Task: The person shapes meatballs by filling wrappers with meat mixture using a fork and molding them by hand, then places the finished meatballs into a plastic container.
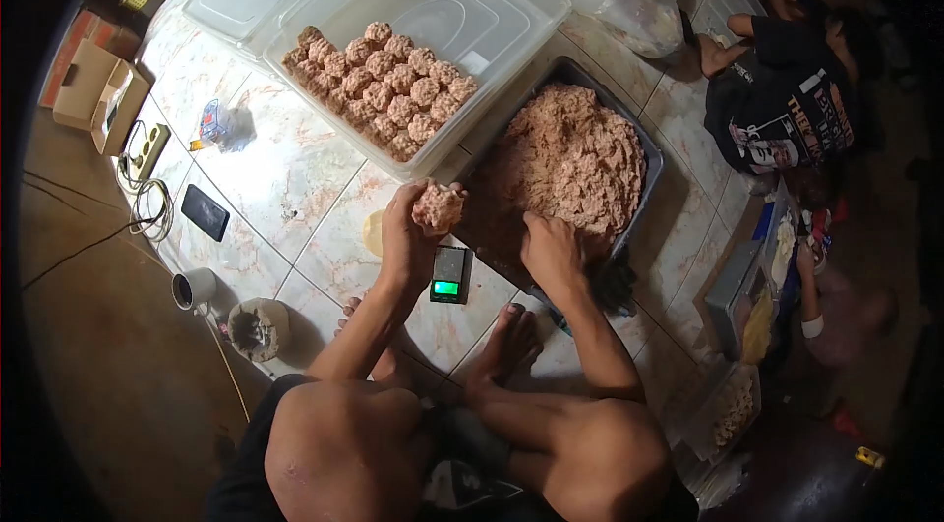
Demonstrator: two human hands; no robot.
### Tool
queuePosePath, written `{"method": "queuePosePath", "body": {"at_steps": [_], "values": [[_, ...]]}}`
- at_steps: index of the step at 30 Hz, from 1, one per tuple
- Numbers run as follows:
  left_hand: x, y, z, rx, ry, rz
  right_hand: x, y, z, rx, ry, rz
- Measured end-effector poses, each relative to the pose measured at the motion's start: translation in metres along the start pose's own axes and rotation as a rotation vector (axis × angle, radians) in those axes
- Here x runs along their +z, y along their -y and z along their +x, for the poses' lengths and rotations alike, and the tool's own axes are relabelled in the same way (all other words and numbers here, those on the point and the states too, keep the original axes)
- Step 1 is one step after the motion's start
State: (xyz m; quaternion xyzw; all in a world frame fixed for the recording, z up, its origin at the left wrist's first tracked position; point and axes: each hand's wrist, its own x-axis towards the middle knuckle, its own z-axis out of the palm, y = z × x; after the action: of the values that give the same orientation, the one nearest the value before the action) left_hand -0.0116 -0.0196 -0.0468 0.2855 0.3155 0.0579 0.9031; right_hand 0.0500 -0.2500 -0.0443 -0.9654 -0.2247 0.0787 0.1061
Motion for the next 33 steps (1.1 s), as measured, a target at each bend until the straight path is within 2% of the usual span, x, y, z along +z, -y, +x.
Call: {"method": "queuePosePath", "body": {"at_steps": [2,4,5,9,12,13,16,19,20,23,28,29,30,32,33], "values": [[0.001,-0.009,0.002,-0.075,0.079,-0.104,-0.001,-0.002,-0.003,-0.084,-0.118,0.06],[-0.005,-0.021,-0.005,-0.162,0.136,-0.207,-0.053,0.01,-0.017,-0.004,-0.011,0.112],[-0.009,-0.027,-0.006,-0.167,0.136,-0.14,-0.066,0.011,-0.023,-0.012,-0.026,0.109],[-0.005,-0.022,-0.005,-0.106,0.087,-0.219,-0.11,0.033,-0.031,0.004,-0.118,0.126],[-0.018,-0.012,0.007,-0.154,0.262,-0.18,-0.11,0.033,-0.026,-0.057,-0.057,0.216],[-0.013,-0.008,0.005,-0.171,0.15,-0.188,-0.091,0.024,-0.022,-0.074,0.026,0.2],[-0.001,-0.006,-0.006,-0.24,0.043,-0.162,-0.005,0.006,0.001,-0.053,0.176,-0.012],[-0.006,-0.01,-0.003,-0.196,0.121,-0.234,0.01,0.001,0.0,-0.147,-0.067,0.125],[-0.013,-0.01,-0.004,-0.174,0.137,-0.255,0.011,-0.002,-0.007,-0.117,-0.042,0.219],[-0.012,-0.018,-0.001,-0.143,0.05,-0.231,-0.05,0.013,-0.013,-0.06,0.019,0.457],[-0.01,0.006,0.004,-0.214,0.167,-0.322,-0.118,0.05,-0.03,-0.167,-0.099,0.455],[0.0,0.007,0.0,-0.225,0.224,-0.338,-0.122,0.058,-0.032,-0.196,-0.136,0.46],[0.009,0.009,-0.003,-0.242,0.185,-0.276,-0.112,0.063,-0.031,-0.21,-0.106,0.426],[0.019,0.006,-0.009,-0.296,0.271,-0.266,-0.078,0.065,-0.027,-0.231,-0.053,0.355],[0.017,0.004,-0.008,-0.276,0.249,-0.281,-0.065,0.057,-0.022,-0.221,-0.013,0.491]]}}
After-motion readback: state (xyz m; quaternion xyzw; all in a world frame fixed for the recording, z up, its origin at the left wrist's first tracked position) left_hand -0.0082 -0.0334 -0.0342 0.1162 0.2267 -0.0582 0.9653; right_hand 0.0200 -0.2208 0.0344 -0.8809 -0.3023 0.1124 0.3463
